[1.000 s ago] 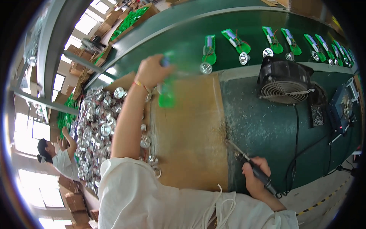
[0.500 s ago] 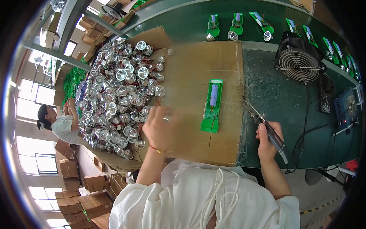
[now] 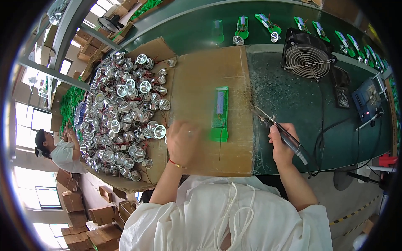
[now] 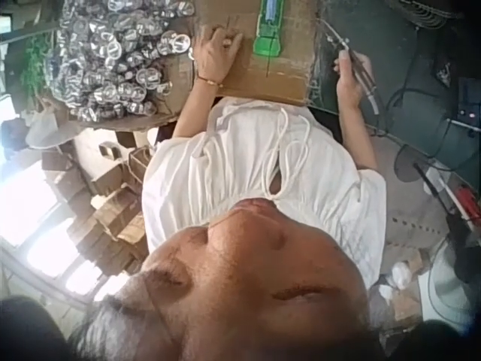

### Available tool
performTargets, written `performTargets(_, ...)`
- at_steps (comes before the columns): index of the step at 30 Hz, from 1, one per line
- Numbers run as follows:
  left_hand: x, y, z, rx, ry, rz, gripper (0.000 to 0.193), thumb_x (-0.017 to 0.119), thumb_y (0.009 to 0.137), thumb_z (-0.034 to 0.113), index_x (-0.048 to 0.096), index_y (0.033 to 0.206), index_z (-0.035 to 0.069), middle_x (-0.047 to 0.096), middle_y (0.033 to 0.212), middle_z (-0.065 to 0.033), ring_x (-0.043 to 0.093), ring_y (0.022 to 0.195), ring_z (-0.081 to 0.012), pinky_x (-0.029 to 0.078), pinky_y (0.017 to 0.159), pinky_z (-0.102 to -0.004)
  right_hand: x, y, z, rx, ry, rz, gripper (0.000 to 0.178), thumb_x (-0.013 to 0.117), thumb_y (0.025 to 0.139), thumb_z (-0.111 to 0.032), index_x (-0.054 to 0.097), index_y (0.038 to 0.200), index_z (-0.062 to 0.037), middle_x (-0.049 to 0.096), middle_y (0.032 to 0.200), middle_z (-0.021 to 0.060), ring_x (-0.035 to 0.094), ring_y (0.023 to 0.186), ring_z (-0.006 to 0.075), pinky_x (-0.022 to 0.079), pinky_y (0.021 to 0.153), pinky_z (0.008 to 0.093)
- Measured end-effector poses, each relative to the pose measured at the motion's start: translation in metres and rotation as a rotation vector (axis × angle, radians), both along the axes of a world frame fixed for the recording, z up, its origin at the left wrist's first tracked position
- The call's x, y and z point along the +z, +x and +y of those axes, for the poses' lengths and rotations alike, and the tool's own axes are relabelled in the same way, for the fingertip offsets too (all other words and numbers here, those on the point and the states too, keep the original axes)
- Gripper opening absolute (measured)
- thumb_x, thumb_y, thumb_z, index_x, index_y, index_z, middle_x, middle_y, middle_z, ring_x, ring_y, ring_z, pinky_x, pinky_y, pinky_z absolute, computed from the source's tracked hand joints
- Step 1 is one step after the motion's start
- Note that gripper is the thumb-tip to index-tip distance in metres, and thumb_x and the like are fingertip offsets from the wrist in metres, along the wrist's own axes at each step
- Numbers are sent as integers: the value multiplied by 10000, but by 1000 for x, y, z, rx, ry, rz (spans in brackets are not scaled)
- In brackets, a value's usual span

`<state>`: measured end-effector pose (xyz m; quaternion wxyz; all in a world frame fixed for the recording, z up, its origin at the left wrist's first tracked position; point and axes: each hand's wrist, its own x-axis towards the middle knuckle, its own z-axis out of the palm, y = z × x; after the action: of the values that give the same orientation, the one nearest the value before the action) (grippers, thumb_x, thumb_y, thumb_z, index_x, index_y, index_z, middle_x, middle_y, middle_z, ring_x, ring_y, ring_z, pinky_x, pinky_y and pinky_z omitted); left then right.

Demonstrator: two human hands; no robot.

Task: The recorder is soldering wires to a circuit board for bulb assembly.

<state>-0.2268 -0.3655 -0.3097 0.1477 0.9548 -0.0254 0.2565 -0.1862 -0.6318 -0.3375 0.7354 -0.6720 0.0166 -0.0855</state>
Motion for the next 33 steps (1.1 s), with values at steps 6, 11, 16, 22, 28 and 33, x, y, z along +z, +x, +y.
performTargets(6,11,31,12,359,-69,588,225,703,703,264,620,724,56,622,772,-109,579,757,-272,433,689,-377,-1,1,0,12,-24,-4,165,617,820,-131,519,846,-1,565,648,52,507,519,68,419,490,195)
performTargets(11,12,19,3,141,-645,558,180,662,764,189,647,797,13,646,694,-103,610,594,-198,473,553,-296,-2,0,-1,16,-33,-7,173,621,816,-130,519,849,5,571,655,54,515,531,74,425,499,199)
performTargets(16,29,1,-20,150,-1020,624,201,660,791,174,640,812,-24,638,686,-57,574,593,-80,459,536,-225,14,-16,5,147,-97,-51,128,591,803,-67,499,849,8,552,691,68,523,554,84,435,514,208)
performTargets(22,6,4,-31,103,-796,465,176,673,769,159,633,767,-13,600,756,-99,595,632,-161,465,579,-273,17,-26,22,332,-171,-143,161,676,745,-40,550,833,7,594,688,38,510,577,38,399,503,185)
performTargets(28,1,7,-31,62,-748,458,168,676,759,149,620,732,-7,566,766,-106,587,628,-188,459,578,-283,19,-27,31,249,-136,-37,165,679,752,-83,539,769,2,577,618,16,490,534,28,387,475,193)
performTargets(33,1,7,-31,50,-715,447,166,675,757,149,621,728,-4,567,762,-103,586,626,-187,458,573,-283,14,-26,32,269,-177,-65,176,660,770,-87,505,774,-4,572,620,35,505,513,45,408,460,197)
